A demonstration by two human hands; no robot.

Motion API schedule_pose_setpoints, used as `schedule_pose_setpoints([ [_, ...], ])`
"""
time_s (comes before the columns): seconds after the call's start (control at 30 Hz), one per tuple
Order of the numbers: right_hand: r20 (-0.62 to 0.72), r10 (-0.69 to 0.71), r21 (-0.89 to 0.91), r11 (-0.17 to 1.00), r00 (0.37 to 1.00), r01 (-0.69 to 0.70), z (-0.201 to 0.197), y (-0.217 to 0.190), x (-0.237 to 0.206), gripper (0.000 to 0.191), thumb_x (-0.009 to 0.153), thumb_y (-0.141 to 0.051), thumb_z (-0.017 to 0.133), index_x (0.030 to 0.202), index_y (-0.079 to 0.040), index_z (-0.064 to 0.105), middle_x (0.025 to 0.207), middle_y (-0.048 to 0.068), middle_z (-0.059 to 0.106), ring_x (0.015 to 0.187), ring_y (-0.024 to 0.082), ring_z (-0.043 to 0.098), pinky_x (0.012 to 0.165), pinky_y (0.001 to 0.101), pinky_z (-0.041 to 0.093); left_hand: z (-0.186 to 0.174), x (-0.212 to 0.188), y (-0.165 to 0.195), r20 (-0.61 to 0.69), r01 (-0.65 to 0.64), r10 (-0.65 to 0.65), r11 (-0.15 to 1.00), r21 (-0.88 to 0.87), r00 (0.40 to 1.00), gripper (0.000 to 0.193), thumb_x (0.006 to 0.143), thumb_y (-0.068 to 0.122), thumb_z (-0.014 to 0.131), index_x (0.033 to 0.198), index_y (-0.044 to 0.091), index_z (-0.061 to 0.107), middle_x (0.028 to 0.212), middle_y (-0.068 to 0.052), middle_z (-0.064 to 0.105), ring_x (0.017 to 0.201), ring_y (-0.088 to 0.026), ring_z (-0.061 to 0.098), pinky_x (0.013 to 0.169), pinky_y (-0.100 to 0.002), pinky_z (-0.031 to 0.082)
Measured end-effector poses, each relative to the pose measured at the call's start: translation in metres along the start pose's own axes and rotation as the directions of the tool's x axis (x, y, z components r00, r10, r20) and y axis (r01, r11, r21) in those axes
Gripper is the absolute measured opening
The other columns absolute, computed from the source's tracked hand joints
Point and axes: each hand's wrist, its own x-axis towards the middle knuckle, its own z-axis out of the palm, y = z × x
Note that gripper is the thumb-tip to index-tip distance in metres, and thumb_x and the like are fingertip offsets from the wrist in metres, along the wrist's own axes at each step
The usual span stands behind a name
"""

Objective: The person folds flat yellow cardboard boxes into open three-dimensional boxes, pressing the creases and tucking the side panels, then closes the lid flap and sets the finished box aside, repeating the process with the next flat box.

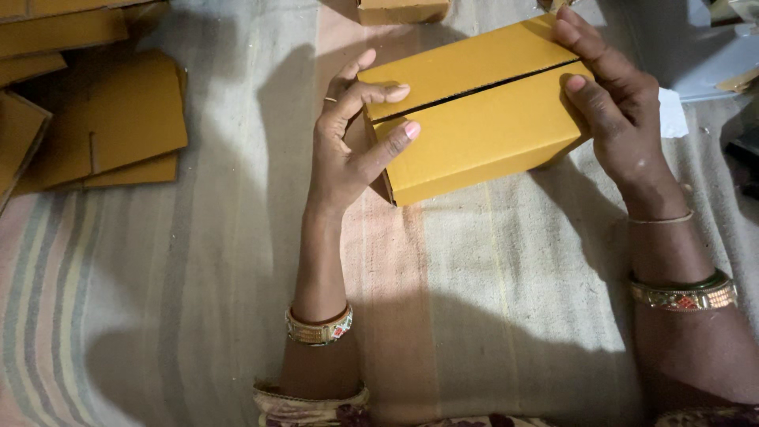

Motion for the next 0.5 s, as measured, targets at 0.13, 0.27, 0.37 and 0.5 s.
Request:
schedule_pose_setpoints([
  [0.13, 0.019, 0.02, -0.05, 0.999, 1.0, -0.019, 0.0, -0.006, 0.002, 0.04, 0.113, -0.008, 0.051, 0.153, -0.002, 0.052, 0.166, 0.015, 0.045, 0.159, 0.027, 0.036, 0.136, 0.0402, 0.029, 0.0, 0.001, -0.003, -0.015, 0.125, -0.131, 0.97, -0.209, 0.991, 0.018, 0.091, 0.024, 0.08, 0.105, 0.013, 0.076, 0.139, -0.01, 0.058, 0.149, -0.027, 0.046, 0.117, -0.05, 0.054],
  [0.27, 0.019, 0.062, -0.107, 0.992, 0.998, -0.06, 0.002, -0.022, 0.004, 0.037, 0.114, -0.013, 0.054, 0.15, -0.004, 0.055, 0.164, 0.015, 0.047, 0.158, 0.028, 0.039, 0.133, 0.04, 0.031, 0.001, 0.002, -0.005, -0.044, 0.0, 0.003, 0.998, 0.062, 0.999, 0.009, 0.098, 0.014, 0.08, 0.104, 0.007, 0.079, 0.113, -0.006, 0.08, 0.149, -0.025, 0.045, 0.127, -0.048, 0.039],
  [0.37, -0.02, 0.074, -0.248, 0.966, 0.997, -0.077, 0.004, -0.037, 0.008, 0.034, 0.104, -0.017, 0.057, 0.136, -0.007, 0.059, 0.149, 0.014, 0.054, 0.145, 0.027, 0.047, 0.123, 0.0394, 0.036, 0.004, 0.002, -0.003, -0.072, 0.029, -0.027, 0.999, 0.023, 0.997, 0.009, 0.094, 0.011, 0.08, 0.102, 0.007, 0.079, 0.111, -0.006, 0.078, 0.15, -0.027, 0.045, 0.124, -0.048, 0.042],
  [0.5, -0.012, 0.039, -0.437, 0.899, 0.999, -0.04, 0.004, -0.053, 0.015, 0.03, 0.104, -0.02, 0.066, 0.13, -0.006, 0.065, 0.138, 0.012, 0.062, 0.136, 0.029, 0.054, 0.114, 0.0423, 0.042, 0.008, 0.006, 0.004, -0.083, 0.149, -0.157, 0.984, -0.093, 0.984, 0.011, 0.088, 0.008, 0.078, 0.099, 0.009, 0.077, 0.133, -0.001, 0.058, 0.13, -0.022, 0.059, 0.102, -0.037, 0.057],
])
